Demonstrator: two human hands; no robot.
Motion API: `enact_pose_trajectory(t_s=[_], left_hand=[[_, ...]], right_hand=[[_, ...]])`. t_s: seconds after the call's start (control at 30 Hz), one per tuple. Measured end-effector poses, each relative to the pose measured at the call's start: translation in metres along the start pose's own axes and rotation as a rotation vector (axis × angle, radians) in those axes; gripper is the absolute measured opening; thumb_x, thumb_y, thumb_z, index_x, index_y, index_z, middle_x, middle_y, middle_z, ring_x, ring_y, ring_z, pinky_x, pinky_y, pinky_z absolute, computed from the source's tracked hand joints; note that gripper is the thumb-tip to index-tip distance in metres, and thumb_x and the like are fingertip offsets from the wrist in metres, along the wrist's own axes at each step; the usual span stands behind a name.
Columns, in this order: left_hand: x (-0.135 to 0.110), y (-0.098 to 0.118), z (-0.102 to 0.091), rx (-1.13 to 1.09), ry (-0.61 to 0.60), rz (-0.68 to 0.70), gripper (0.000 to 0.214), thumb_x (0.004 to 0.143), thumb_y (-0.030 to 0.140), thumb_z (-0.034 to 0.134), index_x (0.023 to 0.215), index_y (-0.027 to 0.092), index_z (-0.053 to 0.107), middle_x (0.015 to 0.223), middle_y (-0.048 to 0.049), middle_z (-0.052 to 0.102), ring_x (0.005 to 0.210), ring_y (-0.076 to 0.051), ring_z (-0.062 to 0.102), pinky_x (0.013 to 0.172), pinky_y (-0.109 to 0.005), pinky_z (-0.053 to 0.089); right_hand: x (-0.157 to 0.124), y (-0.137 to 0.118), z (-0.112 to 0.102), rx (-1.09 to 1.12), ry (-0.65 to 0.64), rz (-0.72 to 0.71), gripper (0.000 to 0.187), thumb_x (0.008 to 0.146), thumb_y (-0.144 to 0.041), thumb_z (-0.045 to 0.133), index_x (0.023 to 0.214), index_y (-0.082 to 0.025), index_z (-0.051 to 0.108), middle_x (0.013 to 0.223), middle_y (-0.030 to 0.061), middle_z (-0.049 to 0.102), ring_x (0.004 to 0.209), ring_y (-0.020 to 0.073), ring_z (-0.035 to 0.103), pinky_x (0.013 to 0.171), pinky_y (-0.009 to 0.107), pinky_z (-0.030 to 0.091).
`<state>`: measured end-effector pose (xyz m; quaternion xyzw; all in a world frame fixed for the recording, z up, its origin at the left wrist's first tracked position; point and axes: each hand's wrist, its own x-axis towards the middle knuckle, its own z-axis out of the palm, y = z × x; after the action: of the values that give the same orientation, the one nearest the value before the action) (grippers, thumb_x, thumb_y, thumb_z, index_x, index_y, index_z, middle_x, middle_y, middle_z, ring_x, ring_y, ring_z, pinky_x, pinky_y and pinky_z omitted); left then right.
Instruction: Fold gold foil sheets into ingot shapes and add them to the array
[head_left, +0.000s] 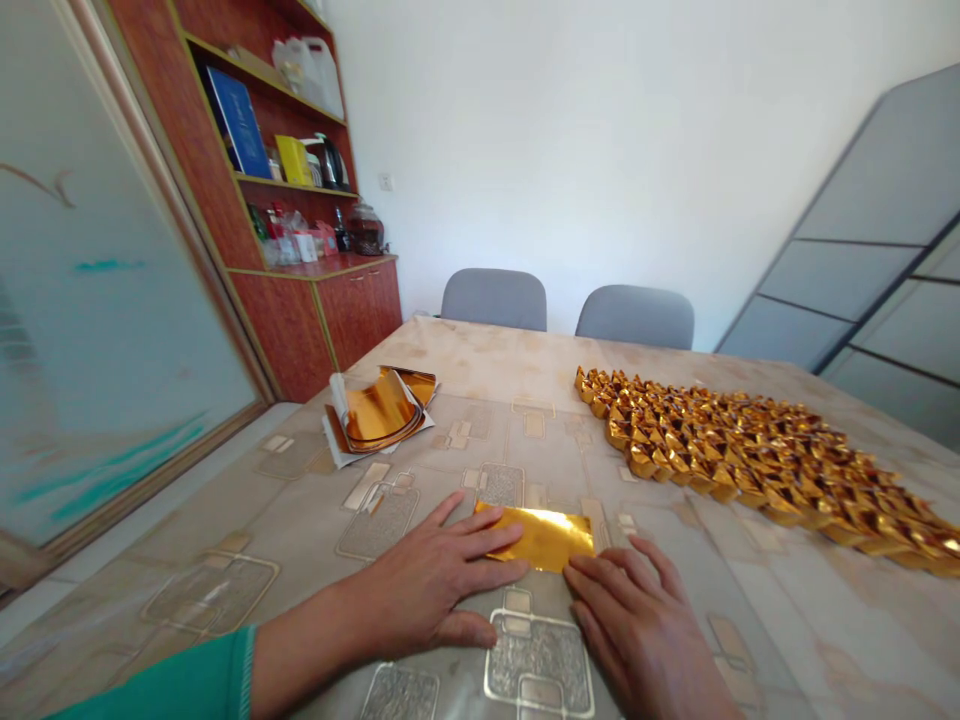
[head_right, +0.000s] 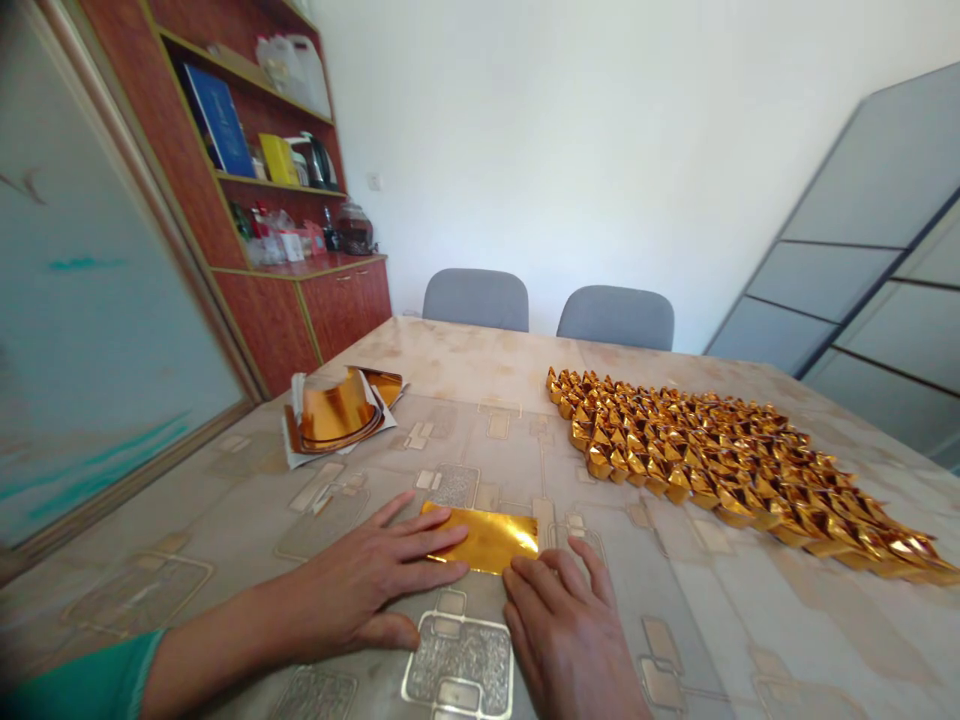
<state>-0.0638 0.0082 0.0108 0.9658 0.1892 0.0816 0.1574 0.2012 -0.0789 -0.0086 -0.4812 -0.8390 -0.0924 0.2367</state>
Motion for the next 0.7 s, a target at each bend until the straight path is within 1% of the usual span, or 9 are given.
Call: enact_pose_trajectory(t_s=[0.13, 0.23, 0.33, 0.43, 0.53, 0.6, 0.7], left_hand=[[-0.019, -0.01, -0.008, 0.02, -0.02, -0.009, 0.06, 0.092, 0.056, 0.052, 0.147, 0.038, 0.036, 0.153, -0.0046, 0.041, 0.143, -0.026, 0.034, 0.119, -0.053, 0.016], [-0.033, -0.017, -0.011, 0.052, -0.043, -0.053, 0.058, 0.095, 0.051, 0.05, 0.148, 0.038, 0.033, 0.154, -0.0028, 0.04, 0.145, -0.025, 0.031, 0.12, -0.053, 0.014], [-0.04, -0.021, -0.011, 0.085, -0.057, -0.065, 0.056, 0.096, 0.046, 0.05, 0.149, 0.037, 0.034, 0.154, -0.0022, 0.04, 0.146, -0.025, 0.028, 0.12, -0.053, 0.011], [-0.035, -0.019, -0.011, 0.119, -0.011, -0.05, 0.044, 0.098, 0.035, 0.051, 0.141, 0.037, 0.046, 0.147, 0.0002, 0.05, 0.144, -0.024, 0.032, 0.121, -0.051, 0.01], [-0.025, -0.013, -0.012, 0.167, 0.047, -0.046, 0.034, 0.098, 0.02, 0.046, 0.126, 0.033, 0.06, 0.133, 0.0006, 0.063, 0.139, -0.022, 0.041, 0.121, -0.052, 0.01], [-0.019, -0.011, -0.014, 0.176, 0.068, -0.026, 0.029, 0.098, 0.018, 0.045, 0.115, 0.03, 0.065, 0.125, 0.0, 0.066, 0.135, -0.021, 0.045, 0.121, -0.052, 0.01], [-0.013, -0.01, -0.015, 0.148, 0.074, 0.004, 0.022, 0.097, 0.018, 0.048, 0.104, 0.027, 0.066, 0.116, 0.0006, 0.069, 0.128, -0.02, 0.051, 0.121, -0.05, 0.011]], right_hand=[[-0.003, 0.002, 0.001, 0.057, -0.019, 0.004, 0.024, 0.092, -0.014, 0.054, 0.108, -0.028, 0.066, 0.105, -0.0043, 0.074, 0.093, 0.0205, 0.065, 0.103, 0.044, 0.029], [-0.007, 0.006, 0.002, 0.078, 0.013, -0.001, 0.027, 0.092, -0.014, 0.053, 0.112, -0.027, 0.065, 0.11, -0.0036, 0.074, 0.096, 0.0207, 0.065, 0.103, 0.045, 0.031], [-0.011, 0.01, 0.003, 0.061, 0.046, -0.022, 0.026, 0.093, -0.016, 0.053, 0.114, -0.027, 0.065, 0.112, -0.0036, 0.074, 0.097, 0.0214, 0.065, 0.103, 0.045, 0.031], [-0.014, 0.012, 0.001, 0.014, 0.045, -0.041, 0.026, 0.094, -0.017, 0.051, 0.113, -0.026, 0.066, 0.111, -0.0037, 0.074, 0.094, 0.0209, 0.065, 0.103, 0.044, 0.03], [-0.016, 0.015, -0.003, -0.039, 0.043, -0.044, 0.025, 0.094, -0.017, 0.05, 0.11, -0.025, 0.067, 0.107, -0.0028, 0.075, 0.092, 0.0208, 0.065, 0.103, 0.044, 0.027], [-0.018, 0.017, -0.008, -0.054, 0.04, -0.011, 0.024, 0.095, -0.016, 0.047, 0.105, -0.025, 0.068, 0.102, -0.002, 0.075, 0.091, 0.0213, 0.064, 0.104, 0.045, 0.026], [-0.016, 0.017, -0.017, -0.019, 0.026, 0.063, 0.024, 0.095, -0.016, 0.047, 0.088, -0.025, 0.068, 0.089, -0.0014, 0.073, 0.087, 0.0216, 0.063, 0.104, 0.047, 0.026]])
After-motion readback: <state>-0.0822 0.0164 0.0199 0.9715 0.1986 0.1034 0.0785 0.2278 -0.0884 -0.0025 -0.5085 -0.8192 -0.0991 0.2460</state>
